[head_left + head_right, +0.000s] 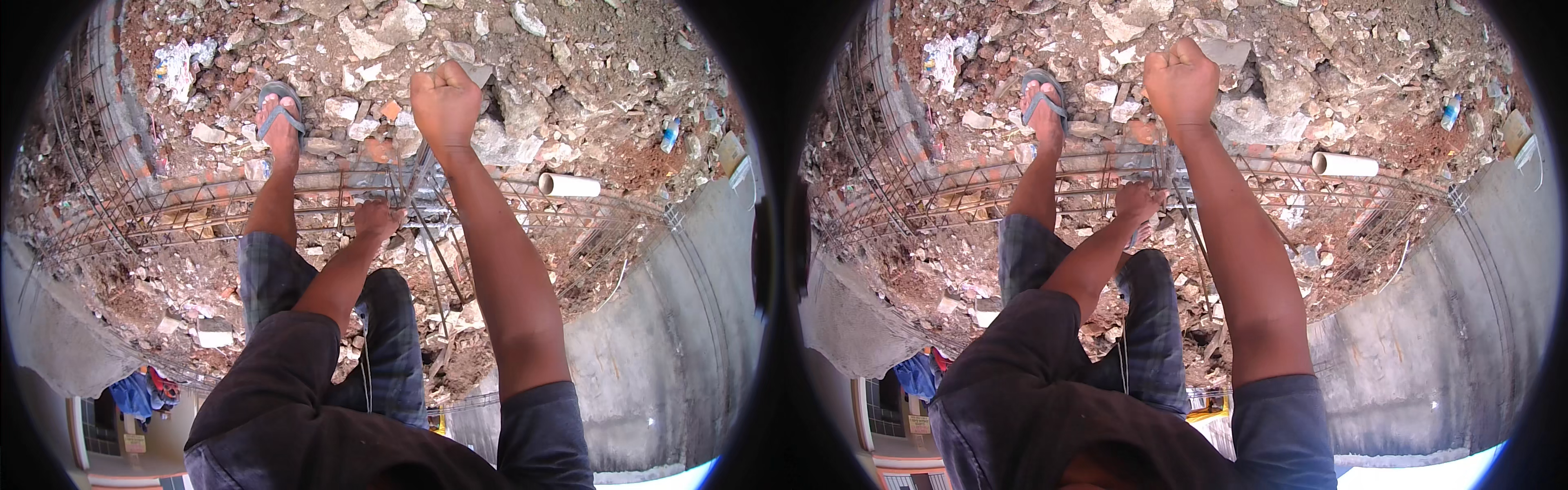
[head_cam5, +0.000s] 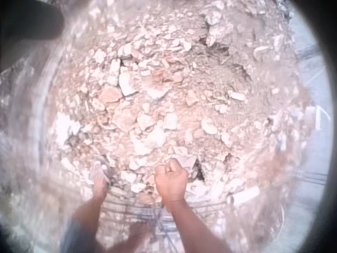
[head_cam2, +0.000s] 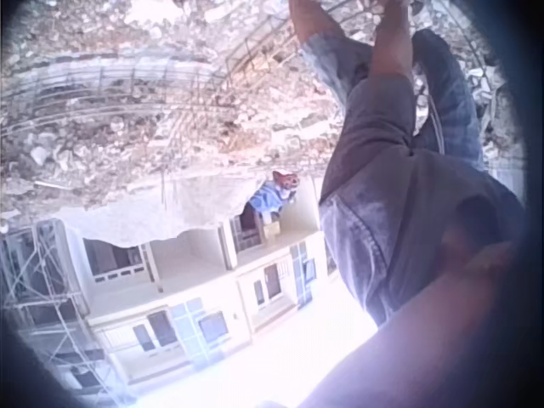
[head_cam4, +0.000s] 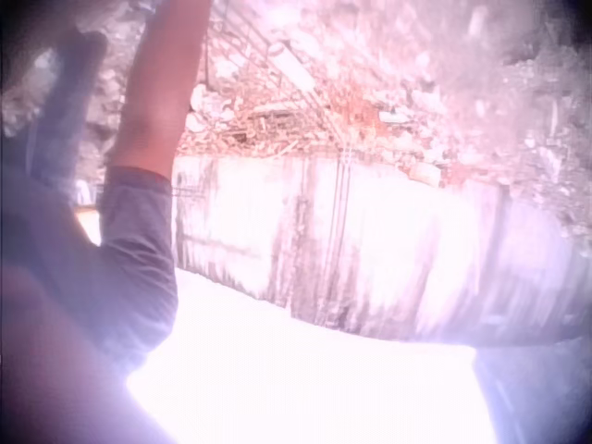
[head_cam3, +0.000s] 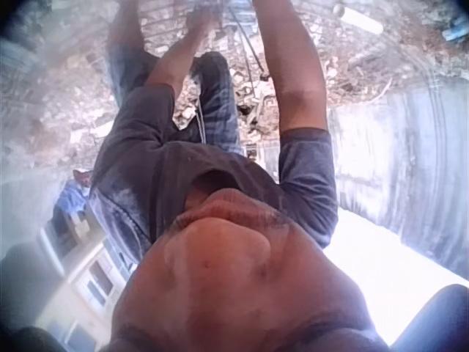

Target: The person lifts and positions a vertical rebar cage with assistance from another worker, then uses a metal bar to adjust and align horizontal rebar elements on the ground. The person repeatedly strikes and shifts the rebar to align it with the cage structure.

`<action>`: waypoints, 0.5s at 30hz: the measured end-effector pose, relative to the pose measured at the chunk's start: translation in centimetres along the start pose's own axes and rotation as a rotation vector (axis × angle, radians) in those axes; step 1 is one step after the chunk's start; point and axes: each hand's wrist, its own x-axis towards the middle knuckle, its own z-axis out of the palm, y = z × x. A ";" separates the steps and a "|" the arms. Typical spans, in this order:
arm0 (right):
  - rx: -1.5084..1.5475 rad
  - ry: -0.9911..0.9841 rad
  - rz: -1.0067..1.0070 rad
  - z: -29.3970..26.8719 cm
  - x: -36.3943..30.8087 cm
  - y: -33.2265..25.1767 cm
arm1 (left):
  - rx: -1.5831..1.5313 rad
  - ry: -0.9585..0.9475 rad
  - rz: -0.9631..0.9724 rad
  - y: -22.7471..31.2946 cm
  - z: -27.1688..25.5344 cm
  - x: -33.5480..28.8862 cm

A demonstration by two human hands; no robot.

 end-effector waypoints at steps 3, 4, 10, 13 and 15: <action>-0.144 0.022 -0.013 2.5 2.0 0.9 | 0.010 0.096 -0.003 -0.2 0.9 0.1; -0.170 0.015 -0.007 3.2 2.3 1.0 | 0.019 0.051 -0.014 -0.2 0.6 0.1; -0.437 -0.054 0.128 8.6 5.2 3.8 | 0.040 -0.052 -0.037 0.2 0.3 0.4; -0.358 0.087 0.026 9.6 5.8 4.1 | 0.008 -0.072 -0.063 0.3 -0.4 0.9; -0.309 0.055 0.062 9.2 5.2 4.2 | -0.009 -0.079 -0.078 0.1 -0.4 1.0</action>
